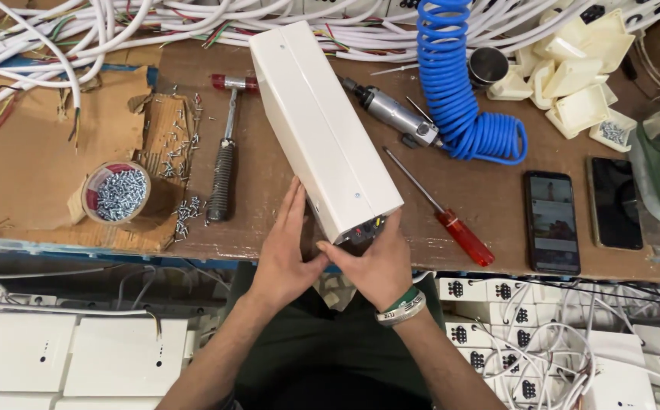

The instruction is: Screwing the back cover onto an electronic enclosure at a manual workstation.

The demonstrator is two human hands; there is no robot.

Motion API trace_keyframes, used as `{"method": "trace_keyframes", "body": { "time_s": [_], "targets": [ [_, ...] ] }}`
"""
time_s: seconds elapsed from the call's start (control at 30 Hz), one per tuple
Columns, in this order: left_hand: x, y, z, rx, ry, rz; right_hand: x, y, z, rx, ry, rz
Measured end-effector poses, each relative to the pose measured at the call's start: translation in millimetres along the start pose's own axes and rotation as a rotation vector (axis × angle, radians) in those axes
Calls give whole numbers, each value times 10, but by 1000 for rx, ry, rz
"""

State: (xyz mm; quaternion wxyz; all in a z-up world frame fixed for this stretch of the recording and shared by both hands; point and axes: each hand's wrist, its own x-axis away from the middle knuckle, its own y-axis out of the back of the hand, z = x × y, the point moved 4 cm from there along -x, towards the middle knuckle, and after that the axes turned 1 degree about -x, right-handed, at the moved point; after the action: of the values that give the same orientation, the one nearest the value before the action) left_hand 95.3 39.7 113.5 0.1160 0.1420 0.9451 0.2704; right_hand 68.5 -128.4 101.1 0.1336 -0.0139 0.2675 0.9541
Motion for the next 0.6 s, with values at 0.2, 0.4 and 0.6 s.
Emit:
{"method": "trace_keyframes", "body": {
  "time_s": [0.2, 0.4, 0.6],
  "targets": [
    [-4, -6, 27, -79, 7, -12, -13, 399, -206, 120, -109, 228],
    [-7, -14, 66, -37, -27, -43, 89, 1203, -405, 479, -49, -89],
    [-13, -10, 65, -37, -2, -30, 208, 1228, -654, 547, 139, -161]
  ]
}}
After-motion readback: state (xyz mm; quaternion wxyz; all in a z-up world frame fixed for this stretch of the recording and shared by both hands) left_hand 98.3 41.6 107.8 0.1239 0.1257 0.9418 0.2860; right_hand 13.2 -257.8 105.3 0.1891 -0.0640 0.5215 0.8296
